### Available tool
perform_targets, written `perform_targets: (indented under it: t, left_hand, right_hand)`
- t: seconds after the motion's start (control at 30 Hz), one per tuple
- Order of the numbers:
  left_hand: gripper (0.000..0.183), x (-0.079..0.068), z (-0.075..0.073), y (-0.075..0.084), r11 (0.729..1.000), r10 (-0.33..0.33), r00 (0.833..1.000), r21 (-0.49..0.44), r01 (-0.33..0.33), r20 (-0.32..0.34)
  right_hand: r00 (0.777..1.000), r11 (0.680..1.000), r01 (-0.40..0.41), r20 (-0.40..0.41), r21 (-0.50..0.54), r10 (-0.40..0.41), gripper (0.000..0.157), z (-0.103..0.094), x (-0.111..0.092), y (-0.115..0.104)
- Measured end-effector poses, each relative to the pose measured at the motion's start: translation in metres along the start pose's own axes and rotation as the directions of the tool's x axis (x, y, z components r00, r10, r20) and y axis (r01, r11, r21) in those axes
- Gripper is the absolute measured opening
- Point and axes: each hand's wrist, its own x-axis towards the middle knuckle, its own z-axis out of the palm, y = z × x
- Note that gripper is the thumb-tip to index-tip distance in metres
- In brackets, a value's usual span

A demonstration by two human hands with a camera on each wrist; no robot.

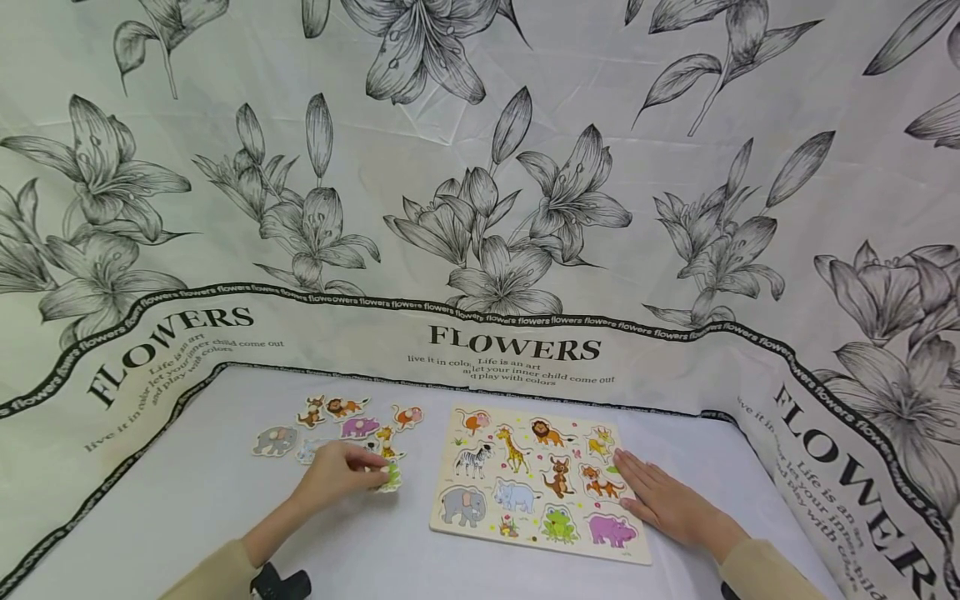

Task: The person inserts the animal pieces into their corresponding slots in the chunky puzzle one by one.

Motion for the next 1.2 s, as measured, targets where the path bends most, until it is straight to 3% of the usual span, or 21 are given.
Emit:
perform_targets:
  t: [0.43,0.7,1.2]
  left_hand:
    - [0.012,0.010,0.029,0.022,0.995,0.091,0.994,-0.036,-0.089,0.061]
    - [0.012,0.017,0.051,0.033,0.992,0.119,0.989,-0.044,-0.115,0.091]
    - [0.012,0.022,0.087,0.053,0.989,0.122,0.982,-0.101,-0.108,0.144]
  right_hand:
    - [1.000,1.000,0.010,-0.009,0.000,-0.010,0.059,-0.001,-0.002,-0.002]
    - [0.999,0.999,-0.034,0.022,0.027,0.033,0.059,-0.002,-0.001,0.001]
    - [0.996,0.996,-0.076,0.057,0.055,0.073,0.061,0.003,0.000,0.003]
